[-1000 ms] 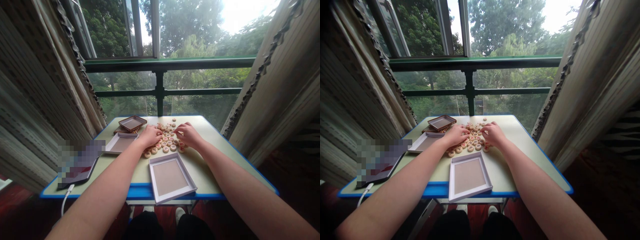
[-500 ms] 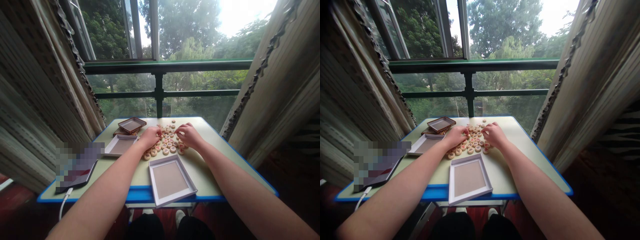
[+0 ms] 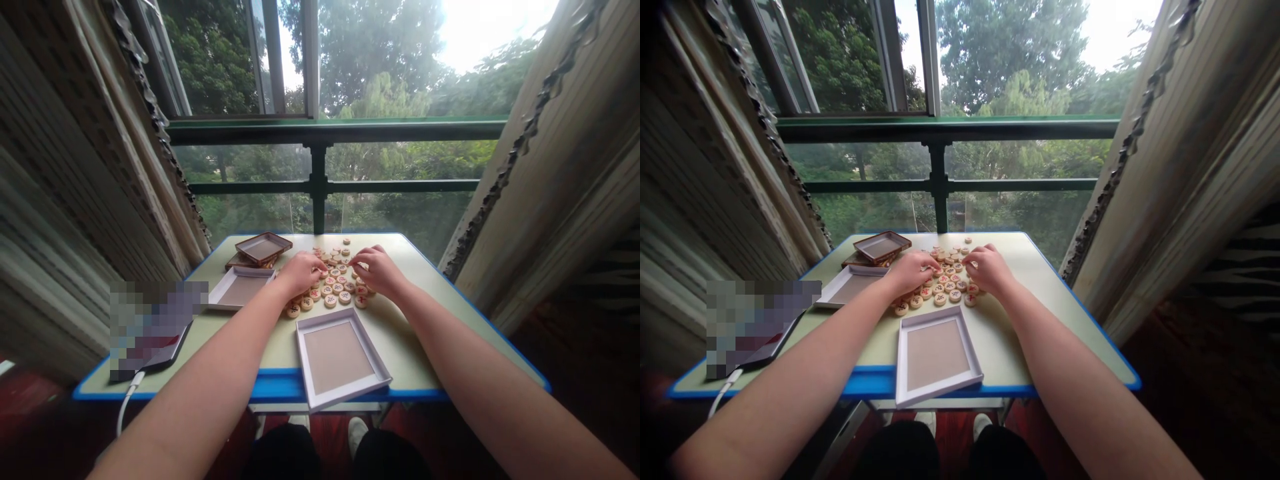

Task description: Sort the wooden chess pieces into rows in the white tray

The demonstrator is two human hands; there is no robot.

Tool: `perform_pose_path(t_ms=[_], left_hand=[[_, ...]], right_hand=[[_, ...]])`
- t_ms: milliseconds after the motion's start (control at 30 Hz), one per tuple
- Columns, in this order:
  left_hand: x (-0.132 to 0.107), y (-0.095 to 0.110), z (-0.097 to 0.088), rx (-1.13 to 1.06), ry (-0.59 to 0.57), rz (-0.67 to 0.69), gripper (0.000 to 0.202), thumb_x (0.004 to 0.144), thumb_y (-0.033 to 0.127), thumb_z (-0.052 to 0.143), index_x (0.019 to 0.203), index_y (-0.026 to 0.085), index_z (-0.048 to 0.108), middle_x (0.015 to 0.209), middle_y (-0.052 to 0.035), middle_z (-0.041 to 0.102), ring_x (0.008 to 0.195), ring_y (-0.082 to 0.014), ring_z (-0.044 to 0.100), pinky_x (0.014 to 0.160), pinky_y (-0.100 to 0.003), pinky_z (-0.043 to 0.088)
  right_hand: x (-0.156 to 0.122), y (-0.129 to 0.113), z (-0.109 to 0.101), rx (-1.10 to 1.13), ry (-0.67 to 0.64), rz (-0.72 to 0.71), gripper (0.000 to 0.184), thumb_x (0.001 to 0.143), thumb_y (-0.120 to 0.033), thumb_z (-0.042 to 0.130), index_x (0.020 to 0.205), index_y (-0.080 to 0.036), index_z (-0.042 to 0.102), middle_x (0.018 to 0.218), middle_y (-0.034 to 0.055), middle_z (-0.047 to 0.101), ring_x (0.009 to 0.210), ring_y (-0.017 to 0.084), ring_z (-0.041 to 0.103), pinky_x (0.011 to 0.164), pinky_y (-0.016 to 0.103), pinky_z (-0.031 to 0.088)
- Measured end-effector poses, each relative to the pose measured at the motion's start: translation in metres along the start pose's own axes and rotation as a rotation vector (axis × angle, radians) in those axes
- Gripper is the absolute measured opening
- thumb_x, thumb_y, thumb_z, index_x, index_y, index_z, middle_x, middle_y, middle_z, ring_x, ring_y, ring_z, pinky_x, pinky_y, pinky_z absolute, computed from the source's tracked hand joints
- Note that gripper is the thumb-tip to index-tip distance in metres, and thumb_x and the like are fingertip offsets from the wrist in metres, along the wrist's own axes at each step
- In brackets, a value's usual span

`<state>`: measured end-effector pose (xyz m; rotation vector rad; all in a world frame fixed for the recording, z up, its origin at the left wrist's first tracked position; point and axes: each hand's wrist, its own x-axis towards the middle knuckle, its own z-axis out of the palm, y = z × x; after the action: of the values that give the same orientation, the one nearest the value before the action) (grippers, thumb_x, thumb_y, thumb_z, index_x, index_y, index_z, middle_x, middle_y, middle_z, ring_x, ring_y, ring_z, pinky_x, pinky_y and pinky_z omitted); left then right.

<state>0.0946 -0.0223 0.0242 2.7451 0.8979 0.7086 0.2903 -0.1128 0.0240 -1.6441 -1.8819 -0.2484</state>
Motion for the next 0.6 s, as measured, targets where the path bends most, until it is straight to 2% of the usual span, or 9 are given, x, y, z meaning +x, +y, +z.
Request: perform_pose_path(t_ms=[67, 133, 233, 333, 400, 600], left_hand=[[-0.001, -0.001, -0.005, 0.034, 0.002, -0.034, 0.027, 0.073, 0.014, 0.049, 0.084, 0.020, 0.072, 0.091, -0.0031, 0.071, 0.091, -0.0192, 0.060, 0.086, -0.029, 0.045], [-0.003, -0.005, -0.012, 0.067, -0.013, -0.128, 0.028, 0.071, 0.014, 0.049, 0.085, 0.020, 0.072, 0.090, -0.0038, 0.071, 0.087, -0.0191, 0.062, 0.081, -0.027, 0.047], [-0.009, -0.014, -0.025, 0.053, -0.152, -0.248, 0.024, 0.066, 0.018, 0.054, 0.082, 0.021, 0.072, 0.080, -0.0035, 0.072, 0.072, -0.0182, 0.064, 0.064, -0.024, 0.047], [-0.014, -0.022, -0.031, 0.008, -0.270, -0.275, 0.025, 0.065, 0.020, 0.056, 0.083, 0.019, 0.073, 0.068, -0.0032, 0.071, 0.058, -0.0165, 0.062, 0.052, -0.023, 0.044], [-0.015, -0.024, -0.032, 0.002, -0.270, -0.267, 0.026, 0.065, 0.019, 0.056, 0.085, 0.018, 0.073, 0.067, -0.0037, 0.070, 0.057, -0.0160, 0.061, 0.052, -0.023, 0.044], [-0.015, -0.021, -0.038, -0.046, -0.214, -0.247, 0.035, 0.063, 0.013, 0.057, 0.094, 0.018, 0.071, 0.085, -0.0041, 0.072, 0.073, -0.0167, 0.064, 0.064, -0.021, 0.049]], right_hand=[[0.000, 0.000, 0.000, 0.005, -0.001, 0.001, 0.018, 0.078, -0.016, 0.055, 0.078, -0.021, 0.073, 0.085, 0.0060, 0.068, 0.084, 0.020, 0.051, 0.076, 0.033, 0.043], [0.000, 0.000, 0.000, 0.013, 0.003, 0.001, 0.018, 0.077, -0.017, 0.055, 0.078, -0.021, 0.073, 0.086, 0.0058, 0.068, 0.084, 0.021, 0.051, 0.076, 0.033, 0.043], [0.000, 0.001, 0.000, 0.010, 0.001, 0.011, 0.018, 0.077, -0.016, 0.055, 0.078, -0.021, 0.073, 0.086, 0.0056, 0.069, 0.084, 0.021, 0.051, 0.076, 0.033, 0.043], [0.001, 0.001, 0.002, -0.008, -0.021, 0.018, 0.018, 0.076, -0.015, 0.056, 0.078, -0.020, 0.073, 0.087, 0.0057, 0.069, 0.083, 0.020, 0.051, 0.076, 0.032, 0.042], [0.001, 0.001, 0.001, -0.018, -0.024, 0.013, 0.017, 0.077, -0.015, 0.056, 0.078, -0.020, 0.072, 0.086, 0.0057, 0.069, 0.083, 0.020, 0.051, 0.076, 0.032, 0.042], [0.000, 0.001, 0.001, -0.012, -0.016, -0.001, 0.017, 0.078, -0.017, 0.056, 0.078, -0.020, 0.073, 0.085, 0.0060, 0.069, 0.082, 0.021, 0.052, 0.075, 0.032, 0.043]])
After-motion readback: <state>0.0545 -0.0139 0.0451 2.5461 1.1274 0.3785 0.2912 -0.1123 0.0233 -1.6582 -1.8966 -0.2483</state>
